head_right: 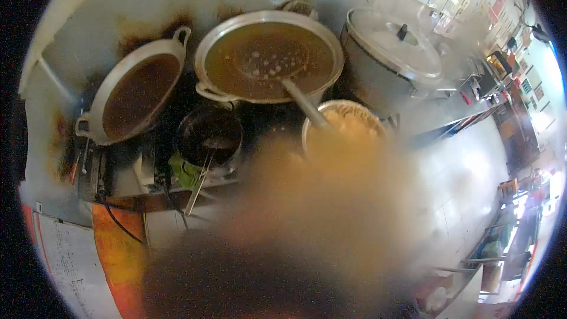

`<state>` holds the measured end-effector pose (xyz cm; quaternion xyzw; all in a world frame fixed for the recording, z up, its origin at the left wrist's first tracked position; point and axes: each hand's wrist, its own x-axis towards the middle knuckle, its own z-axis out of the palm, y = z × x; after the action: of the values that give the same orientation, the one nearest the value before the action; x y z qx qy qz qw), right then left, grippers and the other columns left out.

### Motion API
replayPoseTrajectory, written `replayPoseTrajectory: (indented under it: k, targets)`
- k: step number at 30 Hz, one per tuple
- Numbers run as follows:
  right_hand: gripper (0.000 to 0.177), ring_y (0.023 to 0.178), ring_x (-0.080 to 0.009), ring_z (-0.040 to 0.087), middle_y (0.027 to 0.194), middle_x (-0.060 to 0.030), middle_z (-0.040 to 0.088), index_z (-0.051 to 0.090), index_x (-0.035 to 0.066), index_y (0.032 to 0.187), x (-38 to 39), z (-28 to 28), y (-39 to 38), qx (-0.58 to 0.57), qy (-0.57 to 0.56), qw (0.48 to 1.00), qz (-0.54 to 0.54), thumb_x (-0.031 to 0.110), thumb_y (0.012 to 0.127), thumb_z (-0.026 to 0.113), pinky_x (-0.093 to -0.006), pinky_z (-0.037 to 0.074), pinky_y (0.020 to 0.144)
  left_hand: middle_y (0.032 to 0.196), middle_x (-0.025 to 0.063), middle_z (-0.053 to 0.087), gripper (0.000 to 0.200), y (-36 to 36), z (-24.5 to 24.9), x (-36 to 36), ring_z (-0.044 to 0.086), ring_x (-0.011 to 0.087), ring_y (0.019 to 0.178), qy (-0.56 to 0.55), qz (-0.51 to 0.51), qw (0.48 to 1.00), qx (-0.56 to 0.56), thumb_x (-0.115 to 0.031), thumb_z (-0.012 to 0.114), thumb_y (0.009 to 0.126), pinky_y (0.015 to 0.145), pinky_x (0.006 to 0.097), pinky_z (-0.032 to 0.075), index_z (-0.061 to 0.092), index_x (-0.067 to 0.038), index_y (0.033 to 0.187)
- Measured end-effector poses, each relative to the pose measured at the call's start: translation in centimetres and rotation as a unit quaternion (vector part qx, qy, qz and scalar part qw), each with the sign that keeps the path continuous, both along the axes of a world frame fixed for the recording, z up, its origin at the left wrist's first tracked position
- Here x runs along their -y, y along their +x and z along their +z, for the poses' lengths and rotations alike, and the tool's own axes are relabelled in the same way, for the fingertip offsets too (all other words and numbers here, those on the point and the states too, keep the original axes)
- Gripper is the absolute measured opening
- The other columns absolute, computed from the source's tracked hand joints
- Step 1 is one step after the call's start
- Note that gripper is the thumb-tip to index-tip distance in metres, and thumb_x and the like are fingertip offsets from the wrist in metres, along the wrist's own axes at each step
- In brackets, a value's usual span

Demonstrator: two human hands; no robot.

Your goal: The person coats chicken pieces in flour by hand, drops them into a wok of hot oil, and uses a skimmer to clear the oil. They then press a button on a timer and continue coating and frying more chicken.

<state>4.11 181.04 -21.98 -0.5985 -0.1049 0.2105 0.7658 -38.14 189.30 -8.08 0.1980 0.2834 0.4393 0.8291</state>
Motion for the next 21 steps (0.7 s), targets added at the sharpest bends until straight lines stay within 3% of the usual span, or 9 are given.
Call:
replayPoseTrajectory:
  k: [2, 4, 7, 8, 10, 11, 14, 17, 21]
  targets:
    - [0.025, 0.075, -0.0216, 0.059, 0.089, -0.0079, 0.059, 0.053, 0.004, 0.107, 0.5, -0.2, -0.6, 0.456, -0.423, 0.783, -0.005, 0.024, 0.092, 0.056, -0.035, 0.05, 0.065, 0.076, -0.0021, 0.055, 0.029, -2.4, -4.5, 3.5, 0.052, 0.0134, 0.06, -0.047, -0.078, 0.996, 0.022, -0.045, 0.054, 0.094, 0.05, 0.0271, 0.044, 0.054, -0.016, 0.095]
    - [0.027, 0.075, -0.023, 0.059, 0.093, -0.0096, 0.06, 0.052, 0.006, 0.112, -0.8, 3.7, -4.5, -0.064, -0.065, 0.993, 0.076, 0.026, 0.093, 0.055, -0.0355, 0.05, 0.065, 0.078, -0.0006, 0.056, 0.032, -3.9, -6.5, 5.4, 0.055, 0.0183, 0.066, -0.166, -0.101, 0.981, -0.024, -0.046, 0.056, 0.092, 0.055, 0.0319, 0.047, 0.056, -0.015, 0.096]
    - [0.03, 0.078, -0.024, 0.059, 0.097, -0.0119, 0.058, 0.052, 0.009, 0.114, -1.5, 9.6, -9.2, -0.107, -0.142, 0.976, 0.128, 0.03, 0.093, 0.054, -0.0368, 0.051, 0.066, 0.087, 0.003, 0.057, 0.027, -4.5, -10.9, 4.5, 0.057, 0.0236, 0.078, -0.005, -0.101, 0.971, -0.218, -0.039, 0.058, 0.089, 0.065, 0.0362, 0.048, 0.056, -0.012, 0.093]
    - [0.032, 0.081, -0.0251, 0.06, 0.099, -0.0135, 0.058, 0.052, 0.009, 0.115, -1.7, 14.0, -11.9, -0.03, -0.301, 0.939, 0.164, 0.032, 0.092, 0.055, -0.0373, 0.051, 0.067, 0.091, 0.0044, 0.056, 0.024, -4.6, -11.2, 4.1, 0.057, 0.025, 0.083, 0.231, -0.052, 0.89, -0.39, -0.036, 0.058, 0.087, 0.068, 0.0374, 0.047, 0.055, -0.012, 0.091]
    - [0.038, 0.088, -0.0274, 0.06, 0.104, -0.0167, 0.058, 0.051, 0.009, 0.117, -2.2, 23.4, -17.2, 0.133, -0.58, 0.774, 0.217, 0.037, 0.09, 0.056, -0.0383, 0.052, 0.07, 0.098, 0.0072, 0.054, 0.018, -4.1, -11.1, 3.2, 0.056, 0.0278, 0.091, 0.611, 0.058, 0.49, -0.619, -0.029, 0.058, 0.084, 0.075, 0.0397, 0.046, 0.053, -0.012, 0.086]
    - [0.043, 0.09, -0.0293, 0.061, 0.107, -0.0177, 0.059, 0.051, 0.007, 0.119, -2.9, 24.7, -17.2, 0.217, -0.571, 0.76, 0.221, 0.038, 0.09, 0.056, -0.0382, 0.051, 0.074, 0.099, 0.0087, 0.055, 0.021, -3.4, -9.9, 2.0, 0.057, 0.0286, 0.091, 0.369, -0.1, 0.767, -0.515, -0.027, 0.063, 0.078, 0.074, 0.0383, 0.047, 0.054, -0.01, 0.086]
    - [0.057, 0.096, -0.0349, 0.062, 0.116, -0.0205, 0.06, 0.052, 0.0, 0.125, -3.5, 27.9, -15.9, 0.451, -0.526, 0.688, 0.217, 0.043, 0.089, 0.057, -0.0377, 0.05, 0.088, 0.091, 0.0083, 0.055, 0.024, -3.9, -9.0, 0.8, 0.057, 0.0277, 0.085, 0.389, -0.074, 0.754, -0.524, -0.019, 0.069, 0.069, 0.072, 0.0382, 0.047, 0.053, -0.009, 0.085]
    - [0.057, 0.102, -0.0295, 0.062, 0.115, -0.0162, 0.062, 0.05, -0.006, 0.125, -3.2, 36.2, -23.3, -0.036, -0.105, 0.919, 0.379, 0.034, 0.086, 0.066, -0.0386, 0.049, 0.091, 0.083, 0.0078, 0.054, 0.033, -4.1, -8.6, -0.1, 0.058, 0.0269, 0.079, 0.417, -0.06, 0.738, -0.526, -0.012, 0.075, 0.06, 0.07, 0.038, 0.047, 0.052, -0.009, 0.083]
    - [0.058, 0.102, -0.0229, 0.062, 0.108, -0.0159, 0.064, 0.05, -0.007, 0.125, -4.0, 41.5, -29.8, 0.542, 0.043, 0.673, 0.501, 0.014, 0.077, 0.077, -0.0366, 0.052, 0.083, 0.079, 0.0078, 0.054, 0.031, -2.2, -12.5, 0.0, 0.058, 0.0283, 0.075, 0.486, 0.127, 0.653, -0.567, -0.011, 0.074, 0.06, 0.068, 0.0409, 0.046, 0.051, -0.008, 0.08]
